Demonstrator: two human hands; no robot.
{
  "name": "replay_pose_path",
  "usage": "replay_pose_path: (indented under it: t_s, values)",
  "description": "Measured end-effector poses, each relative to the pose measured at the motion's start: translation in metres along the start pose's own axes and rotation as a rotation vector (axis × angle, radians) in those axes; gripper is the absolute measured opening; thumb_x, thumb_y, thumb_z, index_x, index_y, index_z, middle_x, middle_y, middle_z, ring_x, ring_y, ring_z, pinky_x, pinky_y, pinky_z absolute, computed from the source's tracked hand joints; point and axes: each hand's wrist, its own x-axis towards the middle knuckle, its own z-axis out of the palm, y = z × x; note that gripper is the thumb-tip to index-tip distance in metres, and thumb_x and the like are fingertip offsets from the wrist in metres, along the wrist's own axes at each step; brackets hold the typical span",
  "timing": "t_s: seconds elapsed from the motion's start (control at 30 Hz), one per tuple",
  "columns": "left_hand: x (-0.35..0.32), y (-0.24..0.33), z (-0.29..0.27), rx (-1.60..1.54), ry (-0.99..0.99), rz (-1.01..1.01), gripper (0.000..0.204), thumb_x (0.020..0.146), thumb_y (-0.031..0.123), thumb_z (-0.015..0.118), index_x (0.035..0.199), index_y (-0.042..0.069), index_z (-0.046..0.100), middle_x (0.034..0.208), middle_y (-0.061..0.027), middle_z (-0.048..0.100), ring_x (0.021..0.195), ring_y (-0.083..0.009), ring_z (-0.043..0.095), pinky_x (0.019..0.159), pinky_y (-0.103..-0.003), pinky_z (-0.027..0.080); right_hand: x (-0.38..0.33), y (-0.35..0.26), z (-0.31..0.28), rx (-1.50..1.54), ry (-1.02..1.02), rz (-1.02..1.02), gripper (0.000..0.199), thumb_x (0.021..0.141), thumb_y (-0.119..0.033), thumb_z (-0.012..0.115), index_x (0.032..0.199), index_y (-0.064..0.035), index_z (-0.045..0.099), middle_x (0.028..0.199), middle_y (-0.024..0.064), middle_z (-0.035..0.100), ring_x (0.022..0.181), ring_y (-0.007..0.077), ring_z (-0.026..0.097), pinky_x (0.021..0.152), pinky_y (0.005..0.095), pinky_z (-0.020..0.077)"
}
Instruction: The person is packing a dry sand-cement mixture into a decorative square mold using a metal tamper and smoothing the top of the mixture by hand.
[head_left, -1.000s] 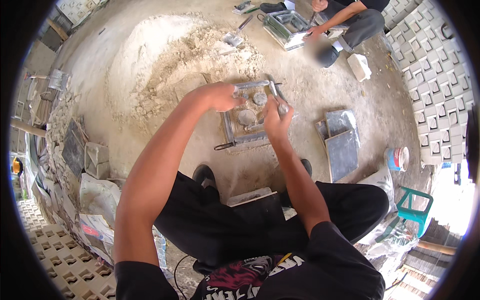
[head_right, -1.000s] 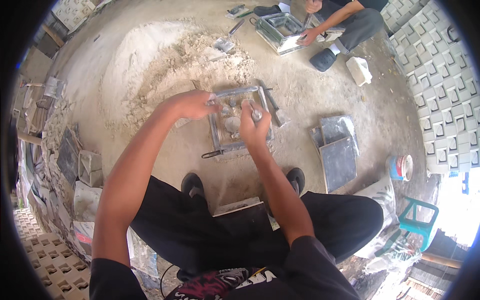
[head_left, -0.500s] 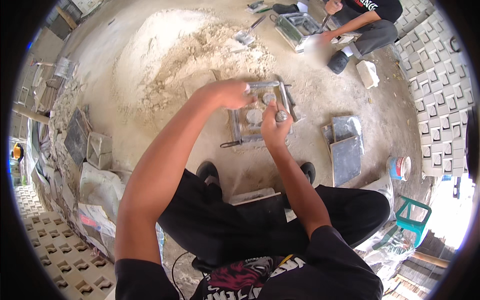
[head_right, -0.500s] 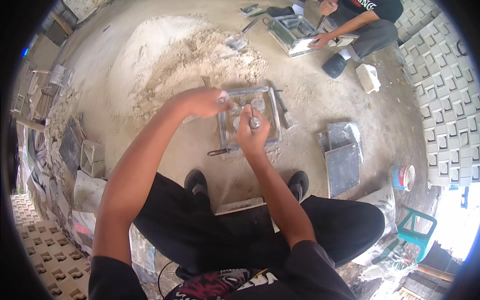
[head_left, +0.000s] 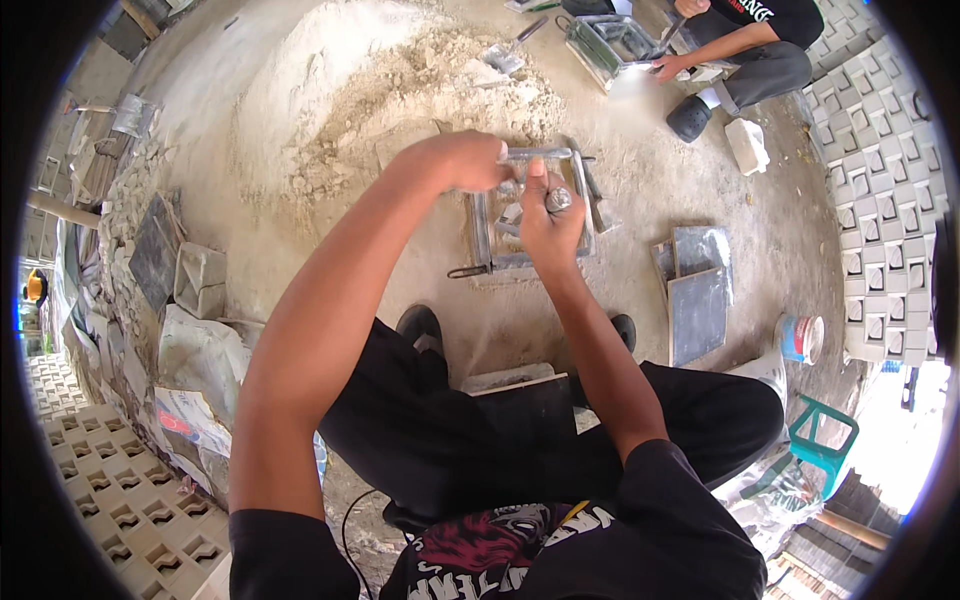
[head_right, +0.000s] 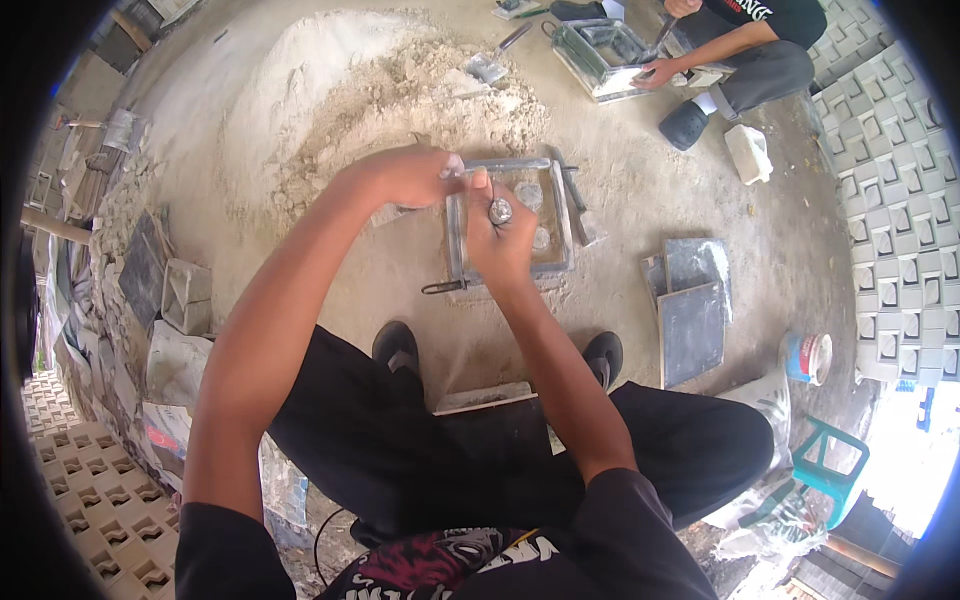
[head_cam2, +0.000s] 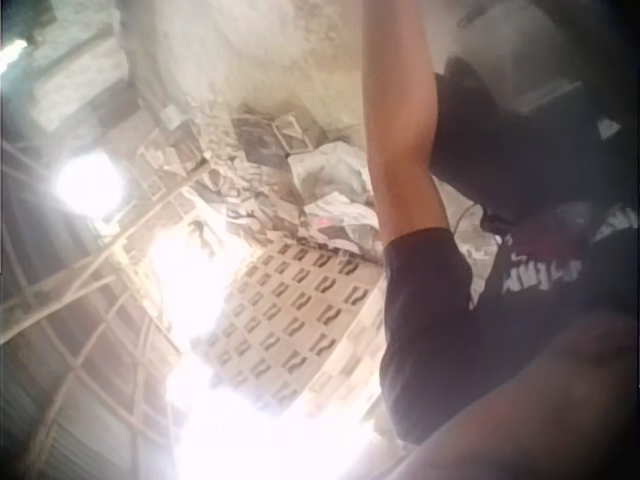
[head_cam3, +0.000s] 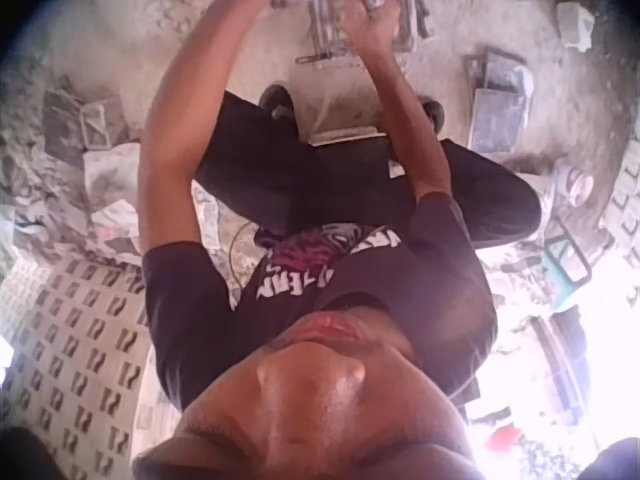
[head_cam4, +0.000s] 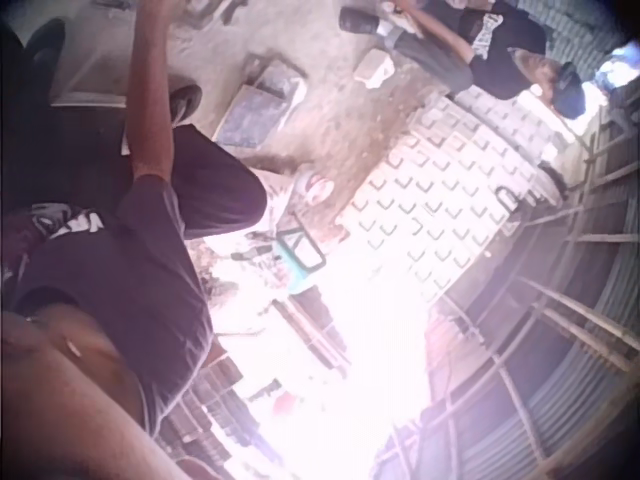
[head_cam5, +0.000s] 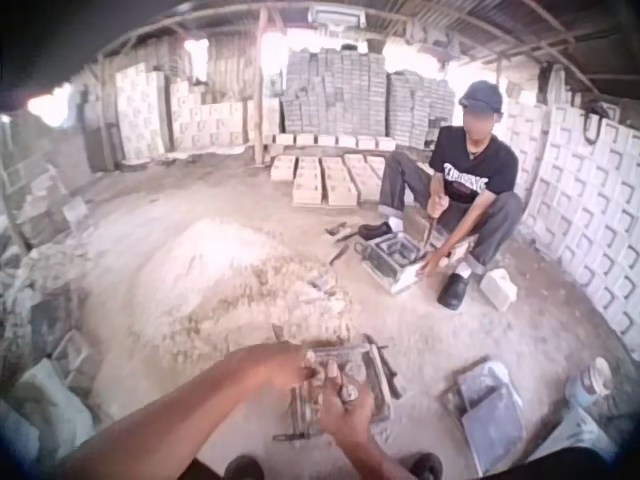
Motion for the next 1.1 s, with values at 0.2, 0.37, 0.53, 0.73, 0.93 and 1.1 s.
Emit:
replay_pose_path:
  t_s: [0.2, 0.37, 0.53, 0.73, 0.93, 1.1]
  values:
    - [0.005, -0.019, -0.004, -0.004, -0.013, -0.09, 0.031, 0.091, 0.02, 0.051, 0.119, 0.01, 0.062, 0.098, -0.0169, 0.069, 0.093, -0.0321, 0.066, 0.083, -0.043, 0.05, 0.005, -0.001, 0.003, -0.02, -0.023, 0.047, 0.041, 0.099, -0.027, 0.054, 0.068, -0.0012, 0.054, 0.057, -0.0059, 0.04, 0.058, 0.0038, 0.034, 0.048, 0.027, 0.0295]
    - [0.006, -0.021, -0.007, 0.001, -0.026, -0.105, 0.036, 0.09, 0.015, 0.05, 0.124, 0.011, 0.06, 0.105, -0.0181, 0.068, 0.097, -0.0323, 0.065, 0.085, -0.042, 0.049, 0.006, 0.028, -0.002, -0.015, 0.001, 0.058, 0.043, 0.099, -0.028, 0.056, 0.065, -0.002, 0.05, 0.056, -0.0048, 0.038, 0.057, 0.0049, 0.034, 0.047, 0.0275, 0.0292]
    - [0.005, -0.027, -0.008, -0.075, 0.011, -0.141, 0.039, 0.089, 0.011, 0.048, 0.126, 0.01, 0.059, 0.114, -0.0186, 0.065, 0.105, -0.0317, 0.062, 0.089, -0.041, 0.048, -0.005, 0.024, -0.006, -0.022, 0.033, 0.01, 0.043, 0.099, -0.028, 0.056, 0.066, -0.0012, 0.051, 0.056, -0.0043, 0.038, 0.057, 0.0047, 0.035, 0.047, 0.0275, 0.0297]
    - [0.004, -0.029, -0.009, -0.024, -0.013, -0.152, 0.04, 0.088, 0.007, 0.047, 0.127, 0.009, 0.057, 0.118, -0.018, 0.064, 0.109, -0.032, 0.061, 0.09, -0.04, 0.047, 0.001, 0.012, -0.01, 0.035, 0.056, 0.075, 0.043, 0.099, -0.031, 0.056, 0.068, -0.0005, 0.054, 0.056, -0.0044, 0.039, 0.057, 0.0038, 0.035, 0.047, 0.0266, 0.0298]
    - [0.011, -0.036, 0.002, 0.001, -0.055, -0.125, 0.042, 0.088, 0.007, 0.046, 0.129, 0.008, 0.056, 0.12, -0.0186, 0.063, 0.11, -0.0336, 0.06, 0.092, -0.04, 0.047, 0.016, 0.014, -0.021, 0.181, -0.038, 0.184, 0.043, 0.098, -0.032, 0.057, 0.07, -0.0003, 0.056, 0.058, -0.0053, 0.039, 0.059, 0.0032, 0.035, 0.048, 0.0244, 0.0288]
    - [0.008, -0.023, -0.004, -0.017, -0.064, -0.131, 0.041, 0.09, 0.008, 0.046, 0.13, 0.008, 0.055, 0.123, -0.0184, 0.061, 0.113, -0.0338, 0.059, 0.094, -0.04, 0.046, 0.008, 0.029, -0.038, -0.009, -0.044, 0.107, 0.05, 0.097, -0.034, 0.058, 0.063, 0.0011, 0.056, 0.059, -0.0056, 0.043, 0.059, 0.0032, 0.037, 0.051, 0.023, 0.0296]
